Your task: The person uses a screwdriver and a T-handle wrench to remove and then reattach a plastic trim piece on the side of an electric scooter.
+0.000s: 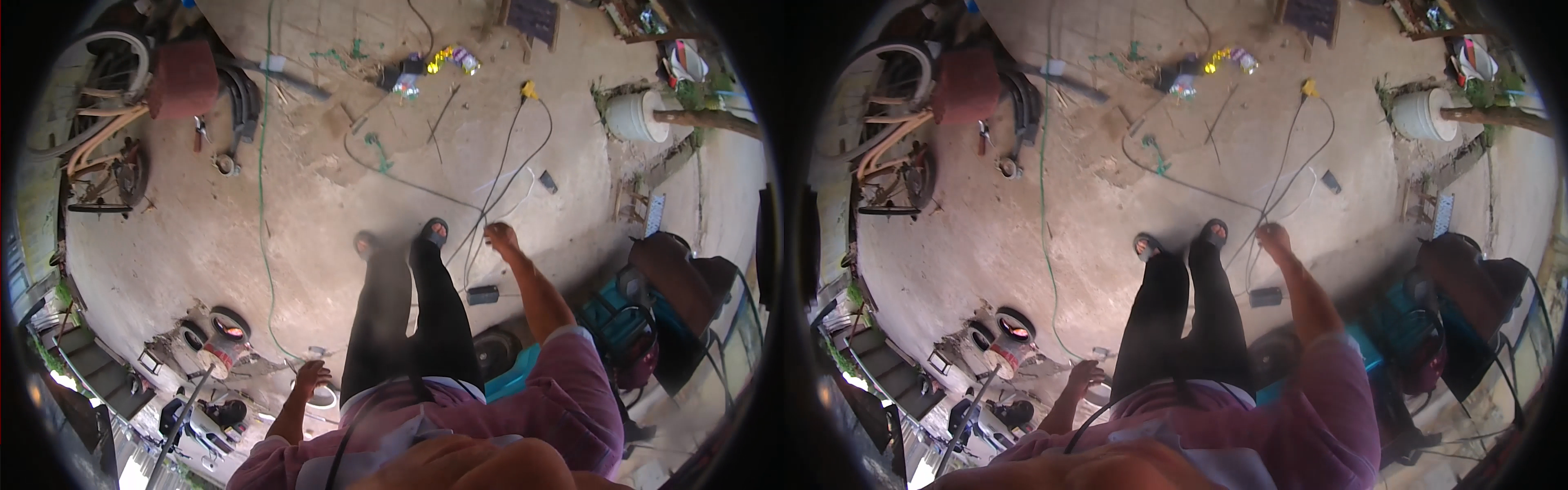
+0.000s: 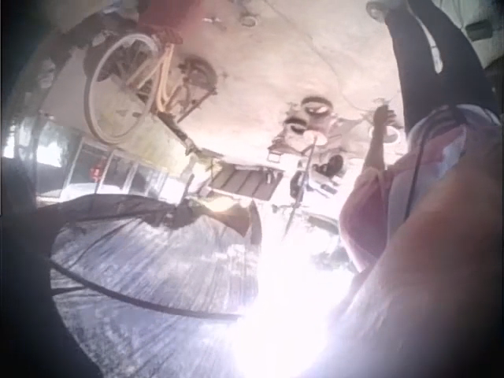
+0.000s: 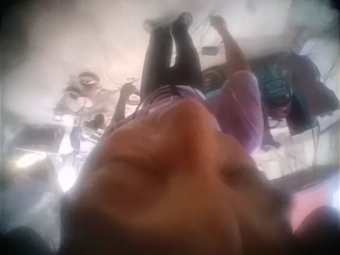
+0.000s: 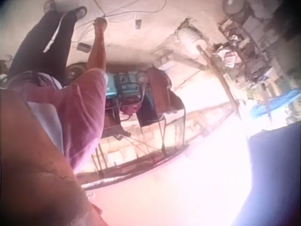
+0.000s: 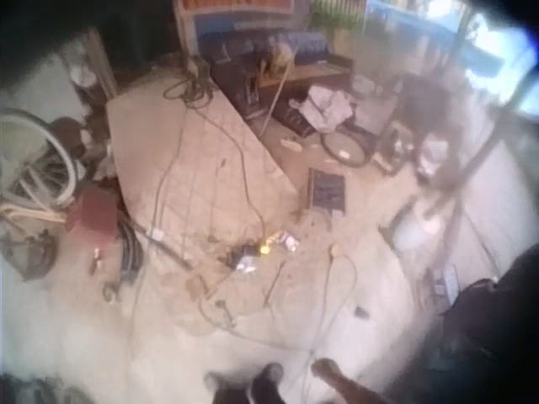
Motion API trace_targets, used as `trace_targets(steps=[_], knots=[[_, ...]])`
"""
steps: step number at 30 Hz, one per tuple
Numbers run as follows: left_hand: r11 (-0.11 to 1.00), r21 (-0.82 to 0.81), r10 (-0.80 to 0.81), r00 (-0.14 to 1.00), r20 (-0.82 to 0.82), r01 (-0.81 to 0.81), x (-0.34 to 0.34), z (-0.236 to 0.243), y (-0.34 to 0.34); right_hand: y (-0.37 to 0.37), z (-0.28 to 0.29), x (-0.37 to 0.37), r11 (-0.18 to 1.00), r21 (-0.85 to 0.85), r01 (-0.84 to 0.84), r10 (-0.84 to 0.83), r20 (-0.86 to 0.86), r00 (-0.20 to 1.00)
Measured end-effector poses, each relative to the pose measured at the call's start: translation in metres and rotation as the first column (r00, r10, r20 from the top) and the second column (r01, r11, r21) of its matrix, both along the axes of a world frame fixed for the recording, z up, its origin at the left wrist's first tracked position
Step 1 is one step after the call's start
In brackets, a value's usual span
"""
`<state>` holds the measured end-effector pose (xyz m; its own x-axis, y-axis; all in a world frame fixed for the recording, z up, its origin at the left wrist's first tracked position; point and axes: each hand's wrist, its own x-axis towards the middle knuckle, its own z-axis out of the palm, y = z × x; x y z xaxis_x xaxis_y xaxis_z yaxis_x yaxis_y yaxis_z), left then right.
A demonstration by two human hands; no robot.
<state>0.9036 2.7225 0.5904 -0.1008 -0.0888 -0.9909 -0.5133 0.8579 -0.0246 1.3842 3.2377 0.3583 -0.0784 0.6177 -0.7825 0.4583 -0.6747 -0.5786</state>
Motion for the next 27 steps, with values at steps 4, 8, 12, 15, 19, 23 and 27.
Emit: trace_targets(steps=[4,8,12,15,19,23,27], knots=[[0.991,-0.091,0.101,0.995,-0.003,-0.101,0.024,-0.05,0.019,0.076,-0.11,-0.074,0.95,-0.097,-0.296,0.308,0.143,0.941],[0.956,-0.256,0.164,0.984,0.068,-0.142,0.047,-0.099,-0.025,0.128,-0.266,-0.102,0.875,0.189,-0.446,0.33,0.441,0.835],[0.915,0.148,-0.379,0.925,0.001,0.374,0.072,-0.096,-0.092,0.162,-0.364,-0.16,0.823,0.139,-0.551,0.343,0.652,0.676],[0.942,-0.02,-0.332,0.94,0.077,0.334,0.083,-0.103,-0.075,0.155,-0.412,-0.174,0.793,0.121,-0.597,0.306,0.769,0.562],[0.913,-0.004,-0.405,0.909,0.095,0.407,0.084,-0.112,-0.082,0.141,-0.411,-0.181,0.716,0.107,-0.689,0.471,0.655,0.591],[0.973,-0.23,0.008,0.994,0.109,0.017,0.07,-0.128,-0.054,0.099,-0.36,-0.138,0.708,0.092,-0.701,0.519,0.605,0.604],[0.881,-0.366,0.323,0.946,0.007,-0.298,0.066,-0.087,-0.017,-0.07,-0.234,0.028,0.123,-0.333,-0.935,0.906,0.423,-0.032]])
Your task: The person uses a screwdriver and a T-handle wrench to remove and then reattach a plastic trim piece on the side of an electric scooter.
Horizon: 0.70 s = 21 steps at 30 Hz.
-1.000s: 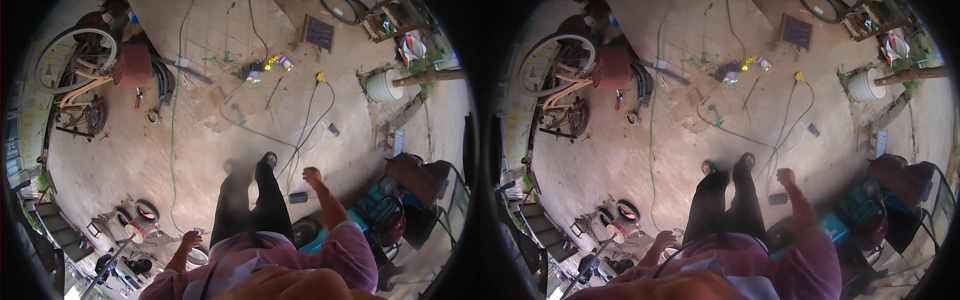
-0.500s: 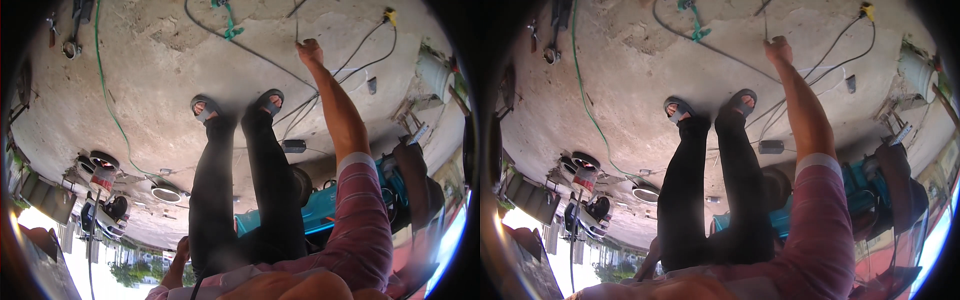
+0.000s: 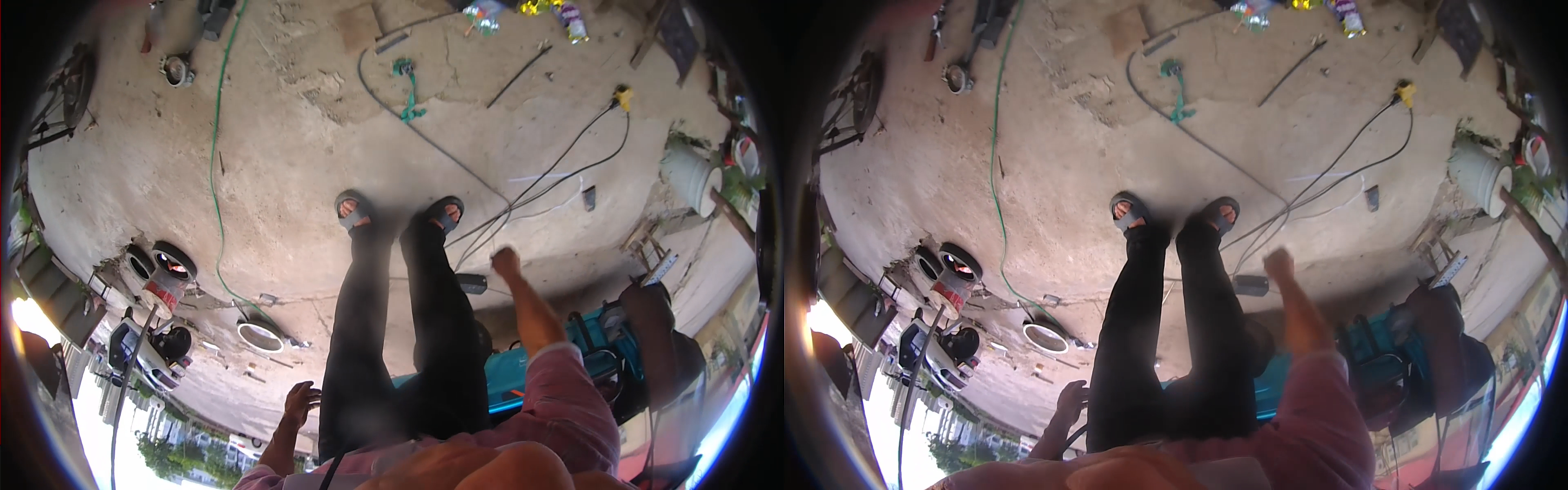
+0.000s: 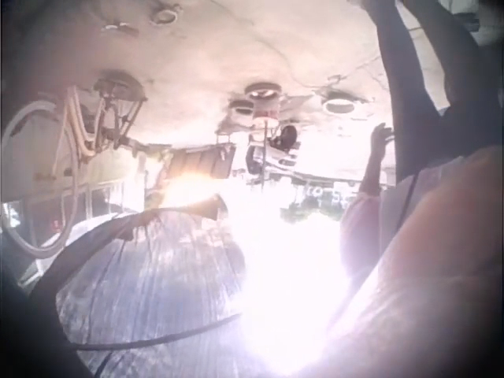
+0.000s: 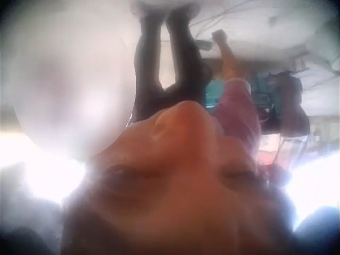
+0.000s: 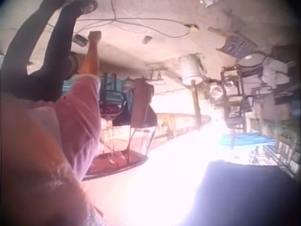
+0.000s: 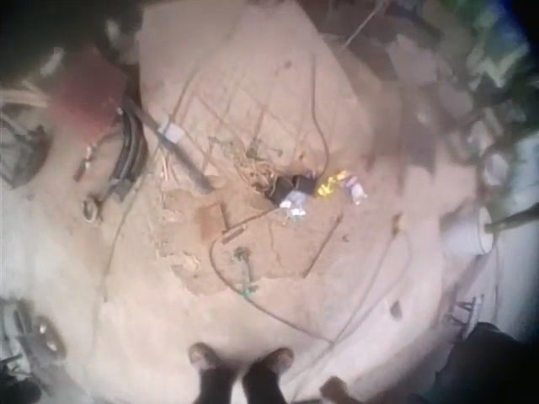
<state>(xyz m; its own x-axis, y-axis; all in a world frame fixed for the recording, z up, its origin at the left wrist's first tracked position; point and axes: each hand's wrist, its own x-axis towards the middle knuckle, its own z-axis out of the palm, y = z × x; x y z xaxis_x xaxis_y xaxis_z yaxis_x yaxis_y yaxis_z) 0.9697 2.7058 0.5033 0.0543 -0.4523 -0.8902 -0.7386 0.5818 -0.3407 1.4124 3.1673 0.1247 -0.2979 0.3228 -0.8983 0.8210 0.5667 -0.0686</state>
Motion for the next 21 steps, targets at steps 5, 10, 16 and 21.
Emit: trace_targets(steps=[5,10,16,21], knots=[[0.98,0.153,-0.137,0.99,0.035,0.131,0.024,0.06,-0.049,-0.103,0.264,0.088,0.835,-0.462,0.299,-0.096,0.413,0.906],[0.906,0.422,-0.021,1.0,-0.002,0.02,0.013,0.049,-0.038,-0.158,0.346,0.165,0.373,-0.232,0.898,-0.794,0.422,0.438],[0.678,0.671,-0.061,0.933,-0.354,0.299,-0.046,0.07,0.001,-0.093,0.395,0.086,0.804,-0.386,0.452,-0.473,0.047,0.88],[0.729,0.662,0.109,0.926,-0.362,0.174,-0.047,0.13,0.01,-0.063,0.386,0.06,0.909,-0.054,-0.413,0.39,-0.233,0.891]])
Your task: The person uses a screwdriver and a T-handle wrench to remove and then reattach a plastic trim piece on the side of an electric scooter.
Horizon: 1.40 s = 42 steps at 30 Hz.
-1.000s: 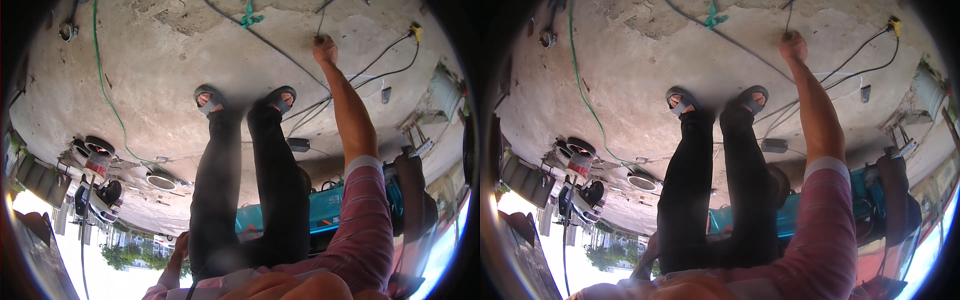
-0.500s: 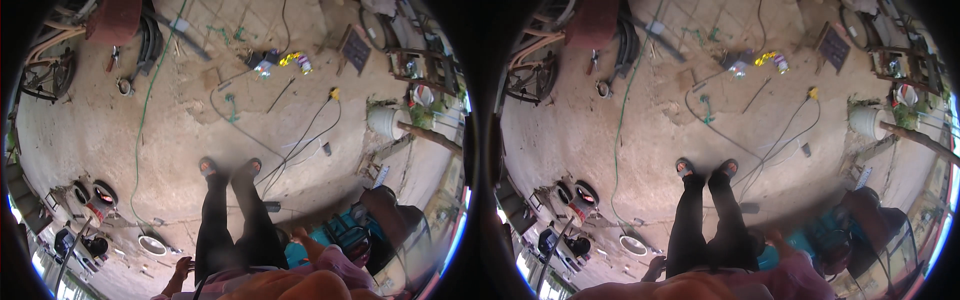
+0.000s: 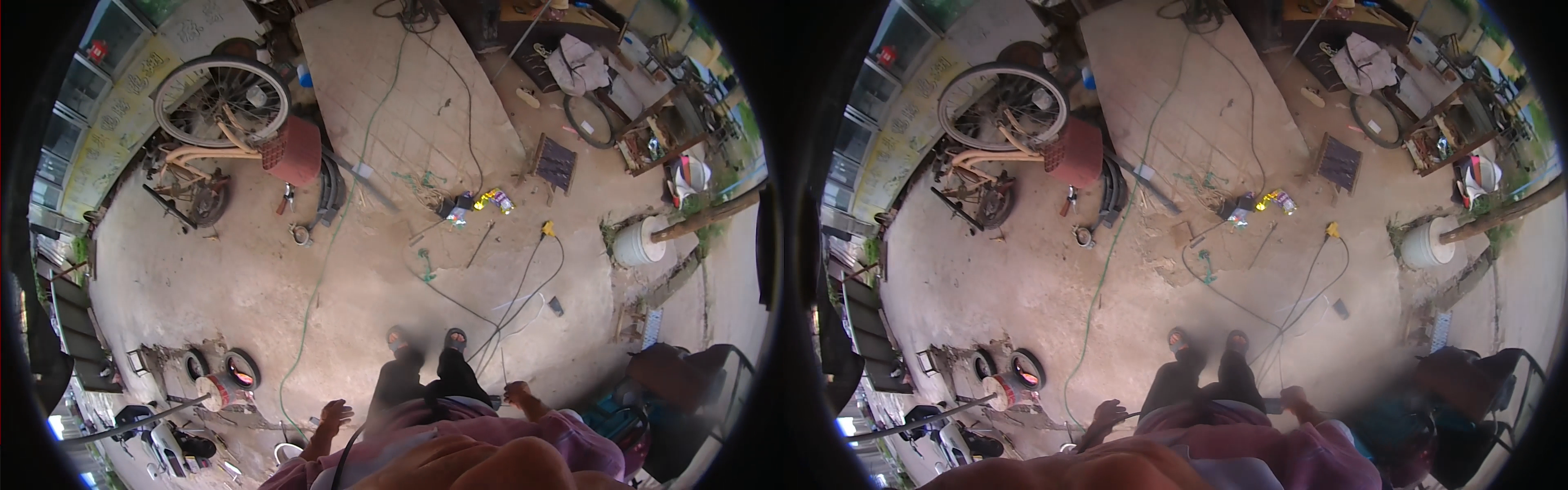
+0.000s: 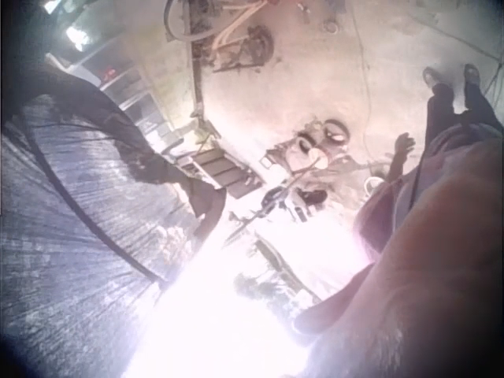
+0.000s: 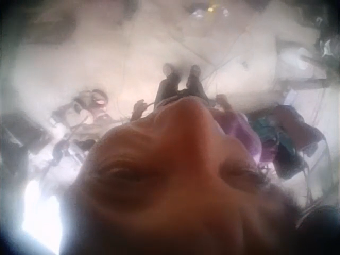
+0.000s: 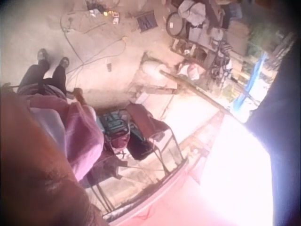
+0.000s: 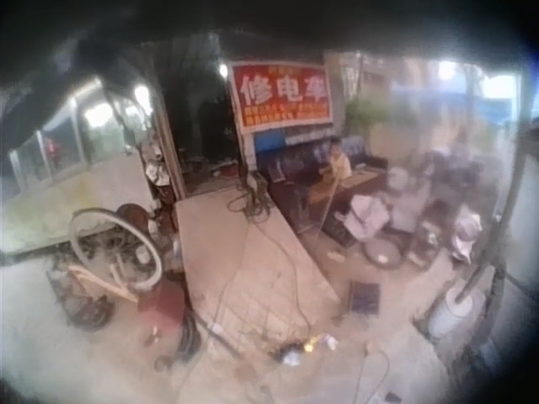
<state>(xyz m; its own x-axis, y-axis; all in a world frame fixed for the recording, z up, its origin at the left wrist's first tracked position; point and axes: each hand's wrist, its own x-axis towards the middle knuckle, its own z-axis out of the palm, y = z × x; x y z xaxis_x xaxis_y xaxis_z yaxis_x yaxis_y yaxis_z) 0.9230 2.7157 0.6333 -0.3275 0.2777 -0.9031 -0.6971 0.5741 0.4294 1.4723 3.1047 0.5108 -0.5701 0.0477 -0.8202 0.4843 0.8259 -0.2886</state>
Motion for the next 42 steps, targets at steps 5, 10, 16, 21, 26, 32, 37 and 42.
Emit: trace_targets(steps=[5,10,16,21,26,32,37,42], knots=[[0.995,-0.038,0.104,0.911,0.399,-0.097,0.012,0.014,0.004,0.001,-0.018,0.046,0.992,-0.084,0.092,-0.094,-0.015,0.995],[0.405,-0.432,-0.911,0.317,-0.262,0.806,0.049,0.032,0.024,0.005,-0.019,0.081,-0.679,-0.342,0.65,-0.659,0.674,-0.333],[0.923,0.146,-0.331,0.928,-0.169,0.355,0.016,0.012,0.023,-0.008,-0.064,0.113,-0.511,-0.585,0.63,-0.711,0.699,0.073],[0.99,-0.119,-0.06,0.987,0.146,0.078,-0.005,0.061,0.062,-0.025,-0.063,0.082,0.522,-0.377,0.765,-0.743,0.241,0.625],[0.876,0.048,-0.477,0.876,-0.074,0.481,-0.002,0.043,0.046,-0.007,-0.067,0.076,0.919,0.008,0.395,-0.395,0.025,0.918],[0.822,0.095,-0.513,0.802,-0.305,0.561,0.027,0.046,0.001,0.013,-0.007,0.059,0.94,-0.067,0.334,-0.325,0.122,0.938],[0.744,0.147,-0.521,0.704,-0.483,0.652,0.043,0.019,-0.023,0.039,-0.008,0.068,0.689,-0.126,0.713,-0.718,0.012,0.696],[0.907,0.107,-0.384,0.904,-0.187,0.407,0.083,0.003,-0.009,0.075,-0.035,0.106,-0.322,-0.44,0.838,-0.93,0.314,-0.193]])
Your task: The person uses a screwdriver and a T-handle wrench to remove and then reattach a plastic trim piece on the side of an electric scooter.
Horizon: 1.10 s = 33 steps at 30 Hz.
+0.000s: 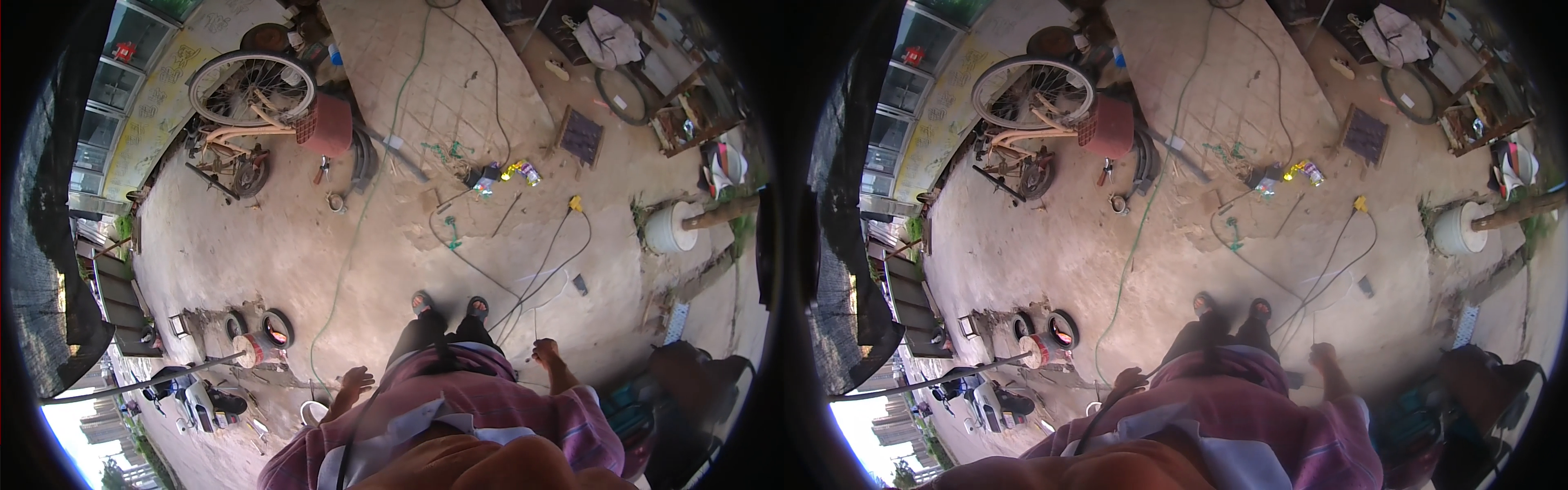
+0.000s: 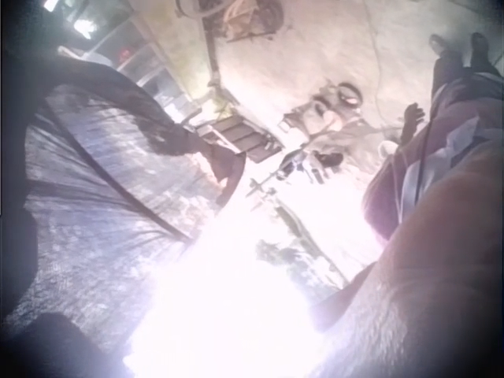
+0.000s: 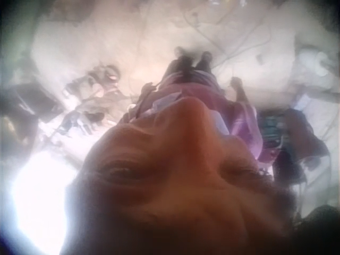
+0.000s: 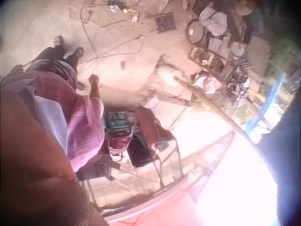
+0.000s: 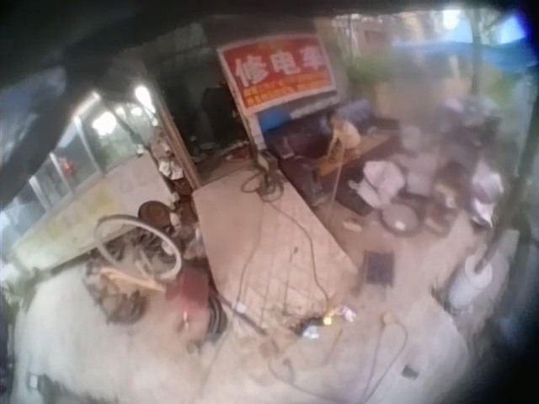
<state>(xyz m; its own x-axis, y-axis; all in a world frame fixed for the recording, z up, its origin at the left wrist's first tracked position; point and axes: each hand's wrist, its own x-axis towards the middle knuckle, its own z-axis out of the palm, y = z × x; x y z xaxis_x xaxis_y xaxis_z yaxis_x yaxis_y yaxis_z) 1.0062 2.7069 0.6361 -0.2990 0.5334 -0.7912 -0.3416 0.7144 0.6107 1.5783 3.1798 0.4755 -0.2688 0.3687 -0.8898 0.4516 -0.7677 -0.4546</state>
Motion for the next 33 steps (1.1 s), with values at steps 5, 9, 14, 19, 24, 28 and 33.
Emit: trace_targets(steps=[5,9,14,19,24,28,33], knots=[[0.999,0.042,-0.004,0.997,-0.077,0.008,0.003,0.014,-0.028,-0.01,-0.004,-0.026,0.971,-0.11,-0.214,0.218,0.028,0.976],[0.989,-0.147,-0.013,0.992,-0.124,-0.005,0.021,0.001,-0.022,-0.019,-0.038,0.018,0.634,0.28,-0.721,0.698,0.193,0.69],[0.996,-0.084,-0.019,0.992,-0.125,0.008,0.028,-0.007,-0.028,-0.036,-0.072,0.051,0.464,0.371,-0.804,0.747,0.323,0.581],[0.982,0.15,-0.089,0.976,-0.196,0.119,0.017,-0.002,-0.042,-0.055,-0.093,0.048,0.51,0.659,-0.553,0.681,0.083,0.728],[0.977,-0.069,0.207,0.975,0.076,-0.202,0.048,0.005,0.013,-0.026,-0.054,0.088,0.646,0.477,-0.596,0.559,0.237,0.795],[0.926,-0.267,0.293,0.954,0.062,-0.267,0.025,0.046,-0.019,-0.031,0.033,-0.03,0.969,-0.223,-0.108,0.087,-0.104,0.991],[0.903,-0.089,-0.428,0.862,-0.273,0.42,0.01,0.015,-0.006,-0.013,0.038,-0.014,0.934,0.009,-0.358,0.358,0.026,0.933]])
